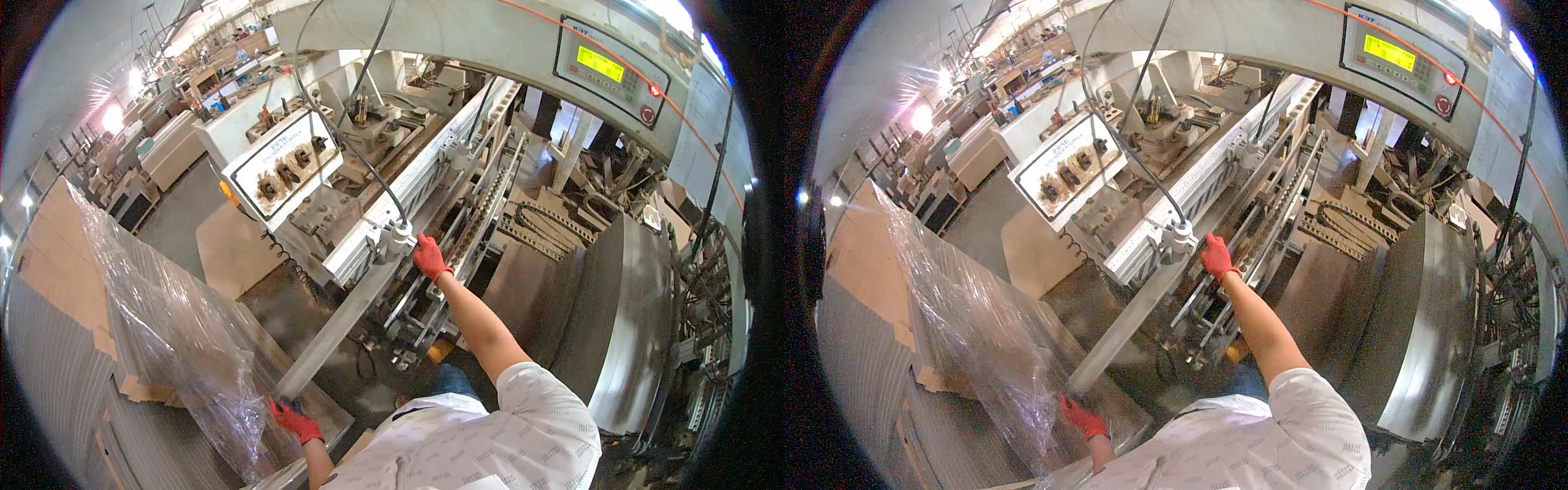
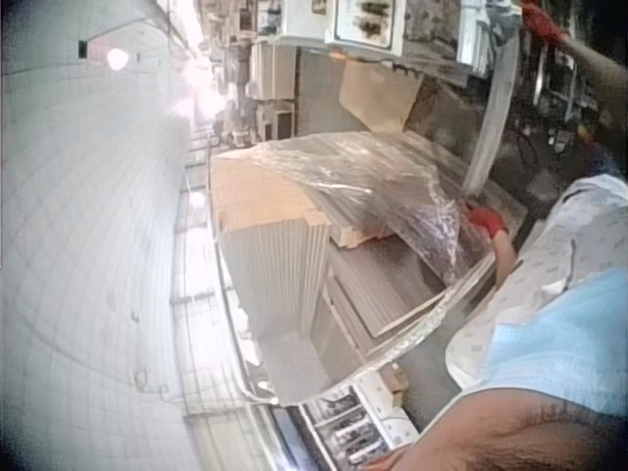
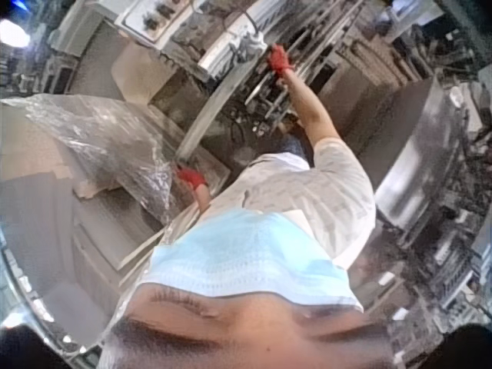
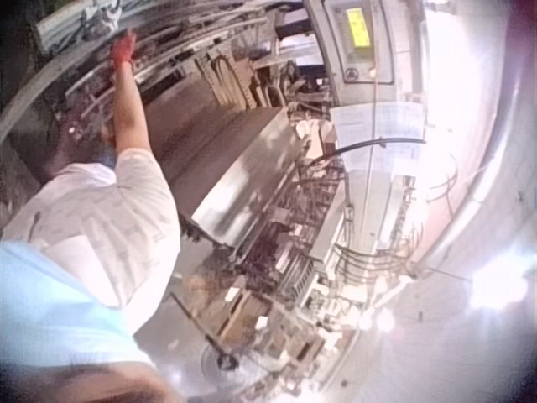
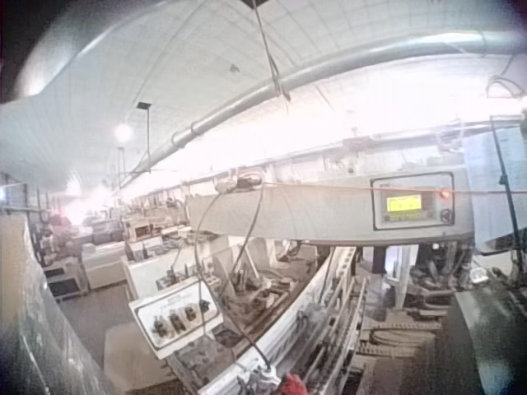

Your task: The person takes panels from a pallet and feeds them into a machine one by one. The person then adjusts plastic wrap around a stack and arranges panels on the pallet.

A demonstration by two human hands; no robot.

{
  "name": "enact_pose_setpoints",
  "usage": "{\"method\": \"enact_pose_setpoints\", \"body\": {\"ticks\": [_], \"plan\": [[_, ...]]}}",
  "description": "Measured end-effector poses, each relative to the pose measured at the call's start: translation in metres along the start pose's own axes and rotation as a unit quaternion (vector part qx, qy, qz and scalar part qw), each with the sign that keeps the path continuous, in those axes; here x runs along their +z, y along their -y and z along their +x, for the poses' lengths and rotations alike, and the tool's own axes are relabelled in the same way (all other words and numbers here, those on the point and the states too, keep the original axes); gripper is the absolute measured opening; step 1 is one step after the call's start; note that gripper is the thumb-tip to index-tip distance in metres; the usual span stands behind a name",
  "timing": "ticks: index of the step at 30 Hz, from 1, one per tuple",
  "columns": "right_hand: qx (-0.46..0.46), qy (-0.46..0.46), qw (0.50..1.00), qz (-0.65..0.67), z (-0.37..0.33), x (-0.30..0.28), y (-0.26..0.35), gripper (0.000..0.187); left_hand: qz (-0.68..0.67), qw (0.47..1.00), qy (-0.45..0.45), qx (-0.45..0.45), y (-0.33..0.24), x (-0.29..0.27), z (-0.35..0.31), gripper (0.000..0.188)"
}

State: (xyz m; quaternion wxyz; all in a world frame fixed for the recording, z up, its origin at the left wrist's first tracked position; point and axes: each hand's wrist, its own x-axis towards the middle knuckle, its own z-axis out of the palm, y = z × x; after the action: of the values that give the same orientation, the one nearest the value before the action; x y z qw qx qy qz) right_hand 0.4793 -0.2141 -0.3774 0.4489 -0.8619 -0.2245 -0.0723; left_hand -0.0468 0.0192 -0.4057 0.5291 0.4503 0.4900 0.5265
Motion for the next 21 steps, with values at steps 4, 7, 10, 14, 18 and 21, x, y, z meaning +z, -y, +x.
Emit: {"method": "enact_pose_setpoints", "body": {"ticks": [4, 7, 10, 14, 18, 21], "plan": [[0.005, 0.010, 1.000, -0.010, -0.002, 0.000, 0.003, 0.035, -0.051, 0.997, 0.060, -0.018, 0.004, -0.007, 0.002, 0.040], [0.002, -0.012, 1.000, -0.029, -0.005, 0.001, 0.004, 0.041, 0.061, 0.997, 0.020, 0.048, 0.007, -0.009, 0.003, 0.039], [0.014, 0.013, 0.999, -0.040, -0.003, 0.003, -0.003, 0.045, 0.122, 0.991, 0.027, 0.055, 0.006, -0.007, 0.004, 0.038], [0.064, 0.044, 0.994, 0.083, 0.008, 0.003, -0.009, 0.034, 0.097, 0.994, 0.016, 0.057, -0.009, 0.000, 0.002, 0.038], [0.029, -0.060, 0.988, 0.138, -0.020, -0.004, 0.012, 0.037, 0.255, 0.958, 0.048, 0.124, -0.032, 0.005, -0.010, 0.044], [-0.044, -0.151, 0.987, 0.045, -0.086, -0.023, 0.038, 0.037, 0.387, 0.882, 0.080, 0.258, -0.049, 0.011, -0.021, 0.051]]}}
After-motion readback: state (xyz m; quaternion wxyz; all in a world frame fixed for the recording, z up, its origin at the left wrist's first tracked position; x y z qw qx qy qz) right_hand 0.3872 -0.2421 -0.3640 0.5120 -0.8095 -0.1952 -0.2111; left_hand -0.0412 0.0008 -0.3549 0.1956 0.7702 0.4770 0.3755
